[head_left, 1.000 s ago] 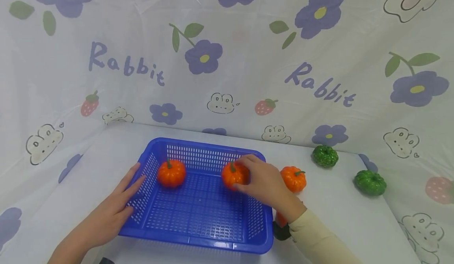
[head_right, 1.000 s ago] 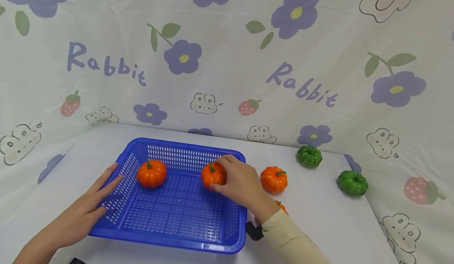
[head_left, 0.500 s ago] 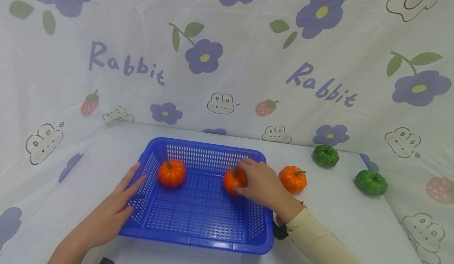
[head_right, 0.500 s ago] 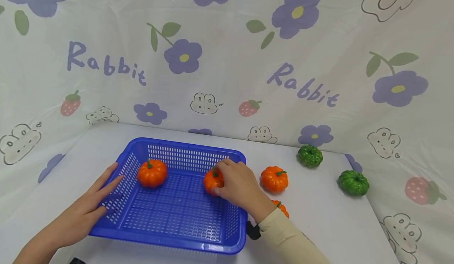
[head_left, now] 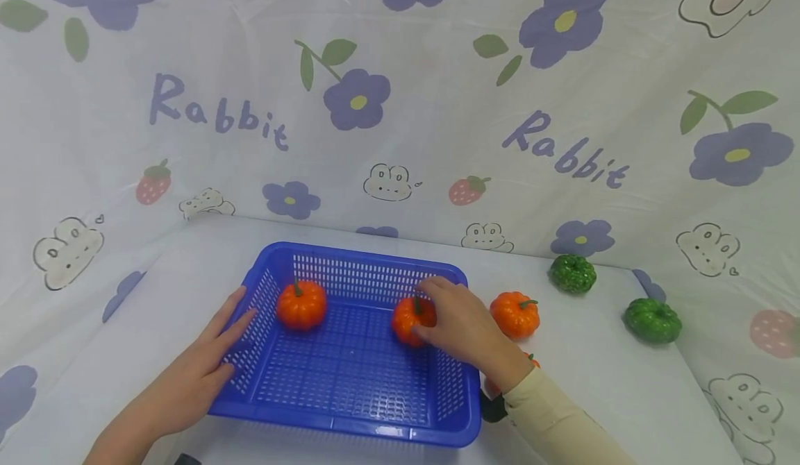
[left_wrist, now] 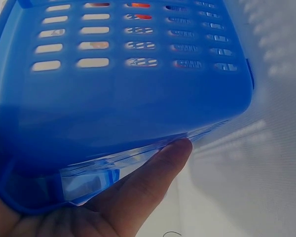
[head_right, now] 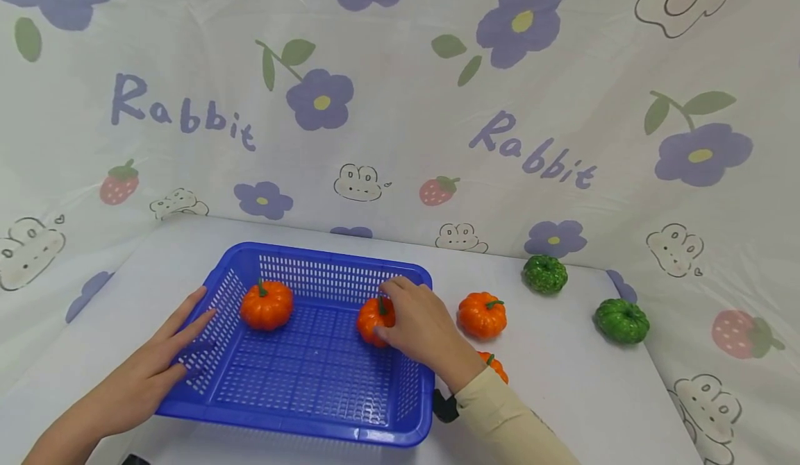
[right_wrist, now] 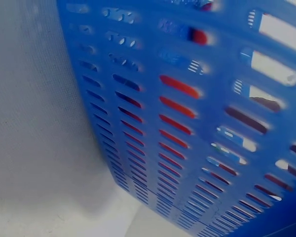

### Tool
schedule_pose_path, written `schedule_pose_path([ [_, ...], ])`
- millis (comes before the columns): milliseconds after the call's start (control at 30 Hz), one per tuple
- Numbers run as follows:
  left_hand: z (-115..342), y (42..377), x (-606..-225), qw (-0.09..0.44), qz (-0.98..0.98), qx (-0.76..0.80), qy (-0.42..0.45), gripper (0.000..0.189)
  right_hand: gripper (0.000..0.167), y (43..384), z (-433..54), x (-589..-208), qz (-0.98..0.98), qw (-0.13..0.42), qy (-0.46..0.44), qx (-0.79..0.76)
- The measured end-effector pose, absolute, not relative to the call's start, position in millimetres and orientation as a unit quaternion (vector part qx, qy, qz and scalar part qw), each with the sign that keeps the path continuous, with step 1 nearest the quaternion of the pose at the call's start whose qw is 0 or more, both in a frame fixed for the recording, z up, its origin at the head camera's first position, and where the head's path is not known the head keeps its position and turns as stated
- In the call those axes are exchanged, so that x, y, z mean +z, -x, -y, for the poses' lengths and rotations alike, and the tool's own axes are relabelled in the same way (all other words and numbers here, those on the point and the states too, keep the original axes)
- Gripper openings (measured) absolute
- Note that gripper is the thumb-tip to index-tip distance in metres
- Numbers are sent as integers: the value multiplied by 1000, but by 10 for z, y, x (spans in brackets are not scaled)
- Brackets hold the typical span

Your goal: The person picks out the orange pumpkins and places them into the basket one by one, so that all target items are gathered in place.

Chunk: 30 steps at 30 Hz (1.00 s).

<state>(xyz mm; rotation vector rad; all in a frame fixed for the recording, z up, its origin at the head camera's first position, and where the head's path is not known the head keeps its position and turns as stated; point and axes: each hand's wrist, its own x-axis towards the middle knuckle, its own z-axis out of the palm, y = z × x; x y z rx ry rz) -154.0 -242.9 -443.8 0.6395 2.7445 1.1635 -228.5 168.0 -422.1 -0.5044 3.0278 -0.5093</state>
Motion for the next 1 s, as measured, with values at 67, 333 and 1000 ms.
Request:
schedule_pose_path([
  [67,2430,1540,-4438,45,-900,380,-210,69,71,2285,-1684,-4219,-972,15,164,-168],
  [333,2426,1534,-4448,38,-900,378,-212,69,73,2247,-1747,-4136,-956,19,183,-227],
  [1000,2418,1536,-4436,40,-896,387,-213,69,74,1939,-2171,-3619,-930,-101,198,-292],
])
